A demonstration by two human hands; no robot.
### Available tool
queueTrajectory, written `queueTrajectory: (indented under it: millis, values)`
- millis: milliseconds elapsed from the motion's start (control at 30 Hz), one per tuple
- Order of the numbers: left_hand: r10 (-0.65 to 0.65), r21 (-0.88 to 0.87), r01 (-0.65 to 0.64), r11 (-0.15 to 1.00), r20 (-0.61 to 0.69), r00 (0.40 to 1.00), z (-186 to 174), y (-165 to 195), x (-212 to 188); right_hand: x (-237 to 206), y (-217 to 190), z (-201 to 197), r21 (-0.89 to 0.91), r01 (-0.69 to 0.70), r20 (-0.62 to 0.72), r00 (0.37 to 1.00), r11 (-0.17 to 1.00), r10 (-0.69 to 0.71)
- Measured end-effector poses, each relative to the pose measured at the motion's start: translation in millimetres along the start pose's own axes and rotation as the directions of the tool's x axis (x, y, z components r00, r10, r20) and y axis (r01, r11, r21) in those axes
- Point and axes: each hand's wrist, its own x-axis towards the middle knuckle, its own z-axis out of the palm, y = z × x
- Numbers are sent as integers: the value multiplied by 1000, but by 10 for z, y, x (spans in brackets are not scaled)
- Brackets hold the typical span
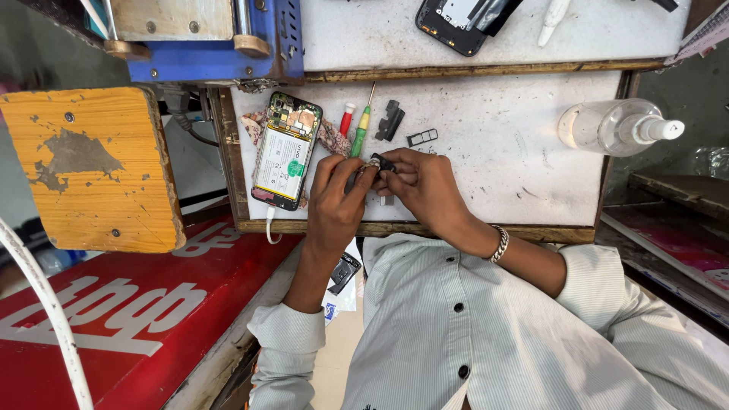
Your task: The person cleans a black phone case with a cotton swab, then handles a patterned phone case and a disassembled phone. They use a screwdriver to adjust small components and place parts on the workbench.
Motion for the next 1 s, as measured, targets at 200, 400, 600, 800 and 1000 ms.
queueTrajectory:
  millis: [200, 400, 600, 800, 1000]
  values:
    - [15, -32, -16, 999, -26, 1000, 9, -3, -17, -27, -50, 11, -76, 33, -8, 999, 997, -34]
    - [-3, 23, 4, 1000, -43, 999, 32, 16, -27, -29, -94, 19, -113, 53, 1, 999, 992, -54]
    - [-4, -56, 2, 998, -40, 999, 7, 20, -6, -33, -160, -21, -124, 44, 25, 999, 991, -41]
    - [-24, 8, 25, 1000, -51, 998, 17, 44, 4, -10, -196, -19, -113, 56, 33, 998, 992, -52]
    - [-3, -31, 2, 1000, -37, 999, 27, 24, -1, -7, -218, -32, -208, 47, 42, 998, 977, -39]
